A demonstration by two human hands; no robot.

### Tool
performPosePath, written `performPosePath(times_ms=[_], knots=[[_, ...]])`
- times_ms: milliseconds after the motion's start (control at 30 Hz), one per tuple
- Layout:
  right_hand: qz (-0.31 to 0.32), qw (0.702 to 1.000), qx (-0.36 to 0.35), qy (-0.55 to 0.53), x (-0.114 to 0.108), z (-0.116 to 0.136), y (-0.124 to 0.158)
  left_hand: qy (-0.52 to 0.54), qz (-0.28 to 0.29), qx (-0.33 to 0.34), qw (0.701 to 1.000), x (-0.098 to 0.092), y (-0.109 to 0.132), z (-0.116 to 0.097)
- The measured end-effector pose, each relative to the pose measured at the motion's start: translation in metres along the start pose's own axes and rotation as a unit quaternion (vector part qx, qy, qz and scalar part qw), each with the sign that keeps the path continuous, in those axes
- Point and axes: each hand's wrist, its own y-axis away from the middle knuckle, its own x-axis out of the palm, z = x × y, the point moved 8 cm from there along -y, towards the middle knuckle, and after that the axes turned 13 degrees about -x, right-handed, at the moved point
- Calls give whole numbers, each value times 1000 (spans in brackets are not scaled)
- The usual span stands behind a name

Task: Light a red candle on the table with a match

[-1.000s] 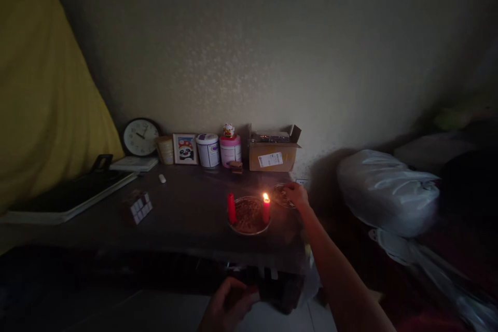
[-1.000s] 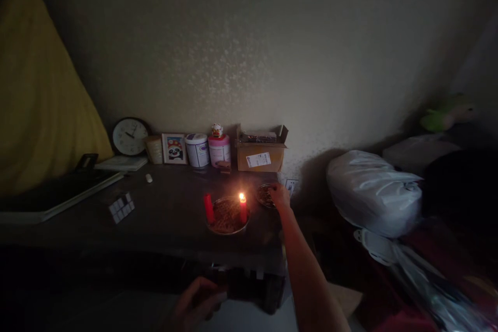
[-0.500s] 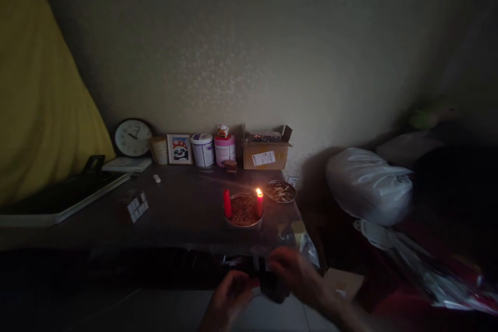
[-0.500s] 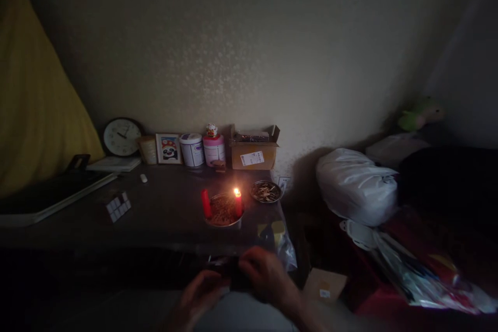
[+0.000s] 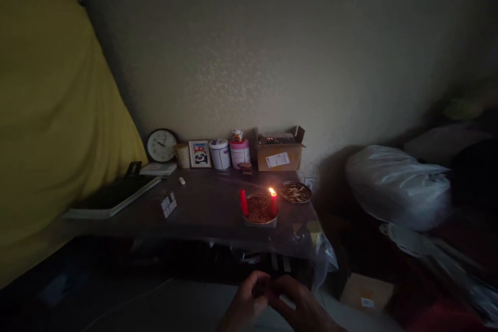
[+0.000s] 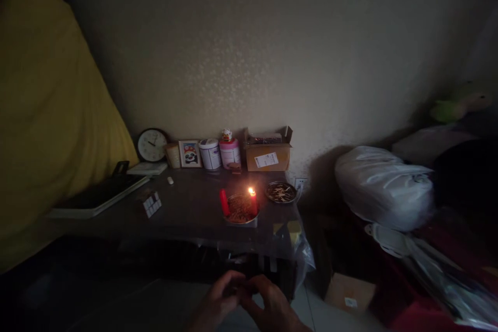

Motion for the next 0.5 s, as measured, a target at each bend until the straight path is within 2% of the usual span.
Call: performPosePath(times_ms=[167,333,500], knots=[[17,999,-27,8,4,2,-1,-31,-13,-1,999,-2,6,-5],[21,999,-26,13,7,-6,-1,-38,-5,-5,999,-1,8,-6],[26,999,-27,12,7,-3,-1,-64,-30,-12,997,-4,9,-5]])
